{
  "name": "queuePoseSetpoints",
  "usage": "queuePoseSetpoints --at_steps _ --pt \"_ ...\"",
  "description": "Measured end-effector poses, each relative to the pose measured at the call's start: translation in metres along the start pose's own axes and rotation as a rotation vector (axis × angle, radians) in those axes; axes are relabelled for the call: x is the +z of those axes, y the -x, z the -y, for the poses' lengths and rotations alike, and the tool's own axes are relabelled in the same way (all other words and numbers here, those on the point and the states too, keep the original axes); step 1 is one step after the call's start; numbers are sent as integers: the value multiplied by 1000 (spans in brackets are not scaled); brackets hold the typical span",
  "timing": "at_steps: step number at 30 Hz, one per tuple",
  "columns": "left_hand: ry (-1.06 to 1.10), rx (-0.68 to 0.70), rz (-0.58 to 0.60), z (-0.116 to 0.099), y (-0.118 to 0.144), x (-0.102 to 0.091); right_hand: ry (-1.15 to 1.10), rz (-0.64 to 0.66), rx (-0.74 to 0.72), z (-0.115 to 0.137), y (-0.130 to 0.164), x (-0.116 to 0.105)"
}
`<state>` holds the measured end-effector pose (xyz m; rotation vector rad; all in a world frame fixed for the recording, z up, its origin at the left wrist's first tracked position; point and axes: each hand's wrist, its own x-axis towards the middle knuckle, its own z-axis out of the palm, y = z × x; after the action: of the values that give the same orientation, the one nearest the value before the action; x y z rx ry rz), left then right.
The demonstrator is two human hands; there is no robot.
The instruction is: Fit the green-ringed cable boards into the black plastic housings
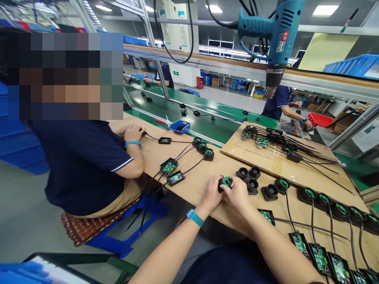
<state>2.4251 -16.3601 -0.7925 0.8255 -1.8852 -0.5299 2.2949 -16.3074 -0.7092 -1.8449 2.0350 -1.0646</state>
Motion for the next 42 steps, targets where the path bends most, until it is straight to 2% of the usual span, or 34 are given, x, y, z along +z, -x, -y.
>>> queuePoseSetpoints --at_steps 7,11,16,21,23,28,29,31,33,34,38,39,42 --pt "47 -12 -10 1 2 0 97 75 60 9 5 1" --pt "78 -76 1 3 2 0 98 114 0 7 10 3" --pt "128 -206 62 0 3 -5 129 138 -148 -1 13 9" --pt "96 -462 182 9 2 -9 211 281 -182 -4 -5 14" --pt "212 -510 98 17 -4 -8 257 299 -192 -6 -15 11" --pt "594 -625 -308 21 -12 -15 282 75 -251 0 -18 8" --pt "625 -646 -377 18 -13 -17 298 88 -250 2 -16 9" --pt "648 -688 -484 13 -13 -19 348 204 -222 5 -14 12" --pt "662 -726 -514 8 -14 -19 376 306 -192 10 -13 12" --pt "674 -733 -525 7 -13 -19 368 302 -193 12 -13 10" --pt "731 -718 -530 7 -12 -16 260 123 -226 17 -9 6" --pt "738 -712 -531 8 -11 -16 254 135 -209 17 -7 7" --pt "742 -698 -520 11 -7 -15 275 293 -134 18 -5 8"
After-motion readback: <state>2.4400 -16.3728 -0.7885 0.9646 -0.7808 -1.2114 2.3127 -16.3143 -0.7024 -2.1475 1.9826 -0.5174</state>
